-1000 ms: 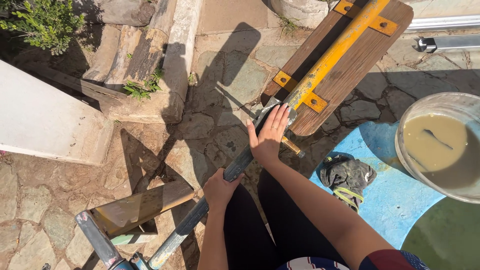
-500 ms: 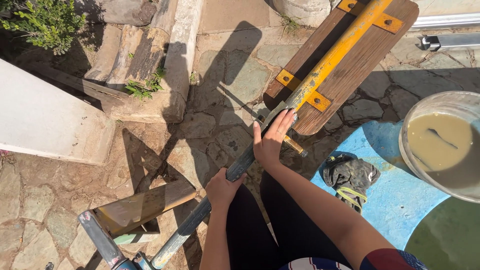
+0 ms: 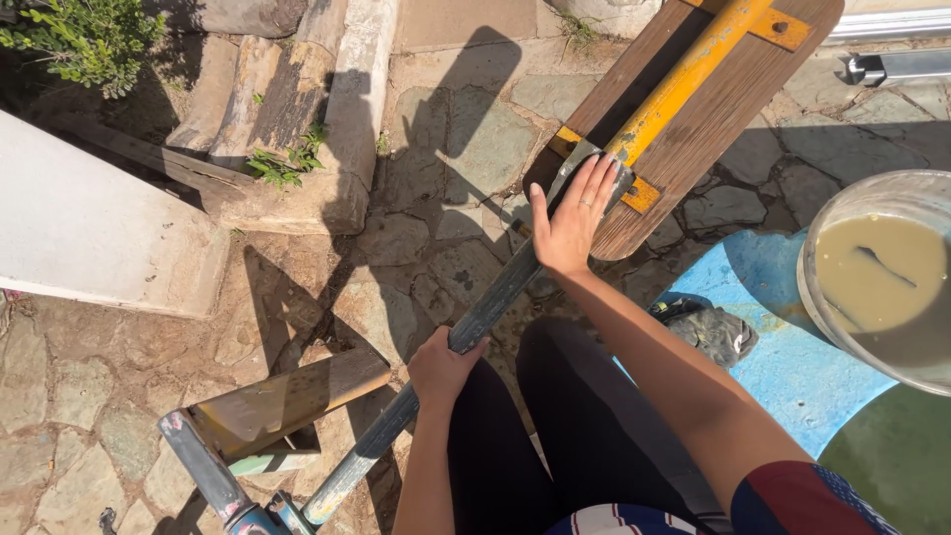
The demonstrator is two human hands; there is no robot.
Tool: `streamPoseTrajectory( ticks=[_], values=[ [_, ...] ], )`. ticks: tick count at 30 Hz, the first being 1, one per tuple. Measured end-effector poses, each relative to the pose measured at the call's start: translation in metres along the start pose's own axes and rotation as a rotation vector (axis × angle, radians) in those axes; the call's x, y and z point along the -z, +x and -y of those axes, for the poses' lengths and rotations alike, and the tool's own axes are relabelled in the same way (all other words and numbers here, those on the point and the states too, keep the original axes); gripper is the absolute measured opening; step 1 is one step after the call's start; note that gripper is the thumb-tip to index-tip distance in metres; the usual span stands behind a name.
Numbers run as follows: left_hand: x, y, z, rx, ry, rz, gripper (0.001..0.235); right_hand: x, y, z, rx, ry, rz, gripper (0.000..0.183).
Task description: The person wets a sanding block and the metal pole, then uses the wet sanding block to sand the metal pole.
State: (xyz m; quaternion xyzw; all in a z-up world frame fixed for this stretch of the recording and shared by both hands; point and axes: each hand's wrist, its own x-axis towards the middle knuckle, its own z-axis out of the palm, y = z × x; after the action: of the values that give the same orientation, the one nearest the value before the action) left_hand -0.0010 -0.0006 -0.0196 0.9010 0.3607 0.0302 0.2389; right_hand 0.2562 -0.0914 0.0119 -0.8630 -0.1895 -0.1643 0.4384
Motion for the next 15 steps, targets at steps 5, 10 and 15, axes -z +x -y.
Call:
streamPoseTrajectory(
  ticks=[5,10,15],
  values=[
    [-0.014,0.007,0.013,0.026,0.088,0.004,0.074,0.009,0.107,-0.061,-0.147,-0.059,-0.085,0.093],
    [0.005,-0.001,-0.003,0.012,0.0,0.012,0.074,-0.001,-0.004,0.008,-0.147,-0.006,-0.062,0.095],
    [0.008,-0.001,-0.005,0.014,0.016,0.025,0.072,-0.01,-0.025,0.015,-0.073,0.02,0.034,0.095]
  ],
)
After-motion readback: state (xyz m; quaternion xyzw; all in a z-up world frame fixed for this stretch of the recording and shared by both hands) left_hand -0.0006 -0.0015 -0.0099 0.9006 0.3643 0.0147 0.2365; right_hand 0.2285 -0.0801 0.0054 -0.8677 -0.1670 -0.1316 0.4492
